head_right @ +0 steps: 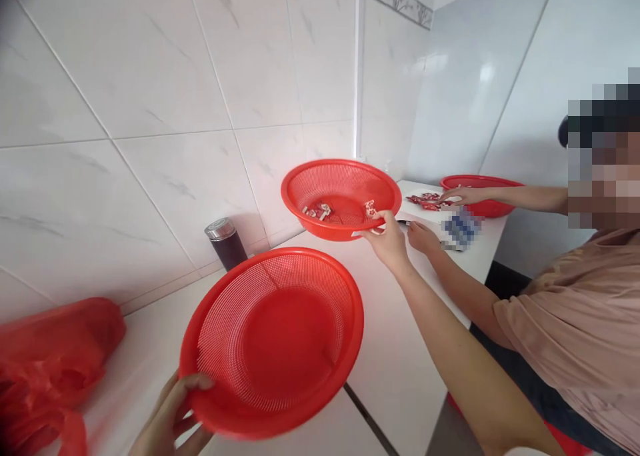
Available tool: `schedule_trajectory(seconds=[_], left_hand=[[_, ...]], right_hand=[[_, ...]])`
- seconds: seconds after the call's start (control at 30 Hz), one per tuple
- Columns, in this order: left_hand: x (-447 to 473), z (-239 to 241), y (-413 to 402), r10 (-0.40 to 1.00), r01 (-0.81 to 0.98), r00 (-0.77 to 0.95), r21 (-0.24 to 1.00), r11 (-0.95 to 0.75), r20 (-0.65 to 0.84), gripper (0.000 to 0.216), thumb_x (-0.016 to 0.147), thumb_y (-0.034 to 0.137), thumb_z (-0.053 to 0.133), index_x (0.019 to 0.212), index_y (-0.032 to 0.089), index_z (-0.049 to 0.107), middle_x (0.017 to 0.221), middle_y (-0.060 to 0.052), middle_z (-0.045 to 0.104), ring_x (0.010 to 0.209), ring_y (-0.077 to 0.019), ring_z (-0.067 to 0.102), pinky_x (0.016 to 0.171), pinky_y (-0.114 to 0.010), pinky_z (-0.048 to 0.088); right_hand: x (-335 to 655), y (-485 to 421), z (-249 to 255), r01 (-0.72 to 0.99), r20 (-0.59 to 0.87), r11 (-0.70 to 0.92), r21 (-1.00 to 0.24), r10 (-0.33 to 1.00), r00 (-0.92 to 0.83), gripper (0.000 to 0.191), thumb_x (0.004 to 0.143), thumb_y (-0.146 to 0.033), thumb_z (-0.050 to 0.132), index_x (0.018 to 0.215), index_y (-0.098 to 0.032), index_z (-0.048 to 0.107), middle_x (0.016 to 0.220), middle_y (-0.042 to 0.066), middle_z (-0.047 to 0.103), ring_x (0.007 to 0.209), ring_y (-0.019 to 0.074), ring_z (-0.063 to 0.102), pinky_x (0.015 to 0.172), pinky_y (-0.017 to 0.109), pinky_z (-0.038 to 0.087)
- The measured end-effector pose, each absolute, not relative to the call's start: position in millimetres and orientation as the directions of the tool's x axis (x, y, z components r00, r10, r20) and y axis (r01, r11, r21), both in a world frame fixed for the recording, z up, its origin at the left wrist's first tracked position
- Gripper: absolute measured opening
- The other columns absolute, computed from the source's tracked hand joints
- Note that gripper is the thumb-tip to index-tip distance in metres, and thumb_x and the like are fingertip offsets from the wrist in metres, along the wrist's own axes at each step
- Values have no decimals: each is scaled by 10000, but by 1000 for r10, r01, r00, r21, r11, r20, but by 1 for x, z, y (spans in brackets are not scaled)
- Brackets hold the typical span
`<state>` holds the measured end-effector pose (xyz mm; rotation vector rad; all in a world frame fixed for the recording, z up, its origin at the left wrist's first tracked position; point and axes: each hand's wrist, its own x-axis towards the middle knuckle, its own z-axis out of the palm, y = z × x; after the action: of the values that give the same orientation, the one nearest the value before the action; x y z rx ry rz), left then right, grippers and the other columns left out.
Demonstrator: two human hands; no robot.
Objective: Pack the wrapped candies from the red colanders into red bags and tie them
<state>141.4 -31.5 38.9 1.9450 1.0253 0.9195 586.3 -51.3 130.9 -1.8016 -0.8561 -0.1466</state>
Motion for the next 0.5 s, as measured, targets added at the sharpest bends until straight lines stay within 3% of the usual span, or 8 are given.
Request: schedule_trajectory(seconds=[0.07,0.17,0.27,0.3,0.37,0.43,0.5], left_hand=[[188,49,-22,857,296,488,893,-339,164,346,807,483,607,1115,396,475,1353,-53,435,995,-261,674,804,-420,623],[259,53,-14,873,161,482,971,-178,80,628,849,430,568,1375,407,226,1477,-101,348,1087,-251,647,870,-399,583],[296,44,-17,855,110,517,989,-103,32,774,853,368,574,1459,372,92,1567,-145,196,1058,-227,661,909,-384,550],[297,41,-20,851,107,525,989,-103,32,773,854,361,575,1468,364,105,1572,-149,189,1051,-222,662,894,-379,555],[284,34,-23,860,99,503,983,-156,85,700,850,355,578,1453,323,224,1522,-153,318,1027,-223,668,827,-365,578],[254,32,-20,895,104,410,965,-239,177,544,835,344,582,1346,248,423,1349,-145,540,976,-236,680,765,-356,591],[214,33,-11,933,156,247,940,-305,262,371,805,330,591,1150,194,571,1129,-122,667,910,-248,685,739,-366,589]], right_hand=[[576,-71,151,643,531,-113,-758,466,708,373,680,-380,724,954,-250,508,983,22,640,836,191,597,751,321,463],[553,-98,167,652,577,14,-758,479,661,383,658,-374,734,943,-248,511,983,17,626,840,180,603,709,298,488],[526,-123,167,586,527,78,-807,544,653,374,657,-323,718,965,-251,518,954,9,615,757,153,602,623,258,495],[517,-130,165,557,499,90,-826,577,647,375,654,-298,716,970,-252,521,952,6,613,731,144,599,600,247,494],[499,-144,159,475,431,122,-871,655,621,381,648,-268,723,970,-254,520,984,7,607,718,136,598,579,234,498],[481,-153,153,364,346,146,-920,739,578,392,644,-272,741,964,-252,517,1042,20,597,759,146,608,586,231,511],[461,-157,145,249,247,132,-959,817,520,413,637,-299,764,961,-253,513,1060,28,592,796,159,613,599,232,522]])
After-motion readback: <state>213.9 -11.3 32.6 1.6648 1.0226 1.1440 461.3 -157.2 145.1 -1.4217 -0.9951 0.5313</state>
